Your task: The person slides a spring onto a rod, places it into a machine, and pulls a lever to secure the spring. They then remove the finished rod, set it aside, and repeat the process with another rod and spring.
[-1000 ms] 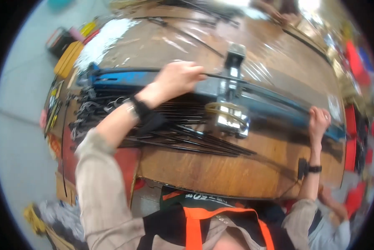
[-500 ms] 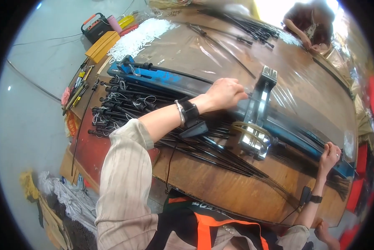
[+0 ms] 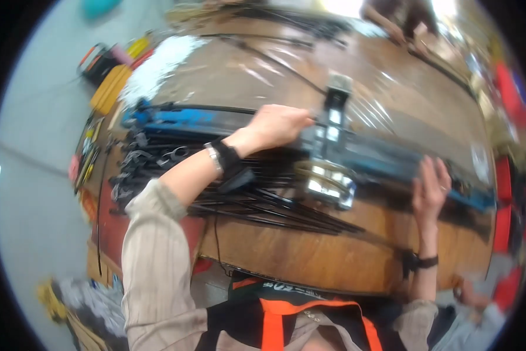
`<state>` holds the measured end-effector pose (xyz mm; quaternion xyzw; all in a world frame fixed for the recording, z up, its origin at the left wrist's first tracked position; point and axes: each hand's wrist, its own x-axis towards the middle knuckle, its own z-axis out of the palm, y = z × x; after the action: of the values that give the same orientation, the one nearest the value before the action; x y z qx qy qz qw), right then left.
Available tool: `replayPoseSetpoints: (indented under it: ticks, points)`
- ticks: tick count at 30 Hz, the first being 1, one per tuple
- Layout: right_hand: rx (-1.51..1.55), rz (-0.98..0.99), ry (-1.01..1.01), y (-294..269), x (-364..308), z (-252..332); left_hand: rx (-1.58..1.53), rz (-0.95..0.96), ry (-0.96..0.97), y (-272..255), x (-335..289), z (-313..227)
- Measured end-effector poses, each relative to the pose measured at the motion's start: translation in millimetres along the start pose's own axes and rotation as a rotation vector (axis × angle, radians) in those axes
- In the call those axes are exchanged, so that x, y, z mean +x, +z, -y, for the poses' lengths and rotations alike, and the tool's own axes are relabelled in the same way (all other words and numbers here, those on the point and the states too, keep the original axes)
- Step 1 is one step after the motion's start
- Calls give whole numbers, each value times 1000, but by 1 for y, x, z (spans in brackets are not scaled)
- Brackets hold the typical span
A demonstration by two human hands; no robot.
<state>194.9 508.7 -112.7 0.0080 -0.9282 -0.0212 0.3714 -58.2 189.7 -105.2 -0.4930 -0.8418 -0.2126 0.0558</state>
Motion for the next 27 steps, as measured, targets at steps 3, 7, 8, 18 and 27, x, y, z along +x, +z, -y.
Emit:
replayPoseSetpoints:
  ticks: [3, 7, 8, 18, 27]
  points:
    - [198, 41, -33, 4, -19, 24, 92, 14, -68, 0, 2, -9]
    - [286, 84, 55, 10, -28, 44, 96, 52, -80, -4, 7, -10]
    - [341, 92, 84, 10, -28, 48, 123, 51, -98, -3, 8, -10]
    - [727, 160, 261, 43, -17, 67, 146, -8, -23, 4, 7, -10]
    - [603, 959, 93, 23, -17, 52, 294, -176, 284, 6, 7, 1]
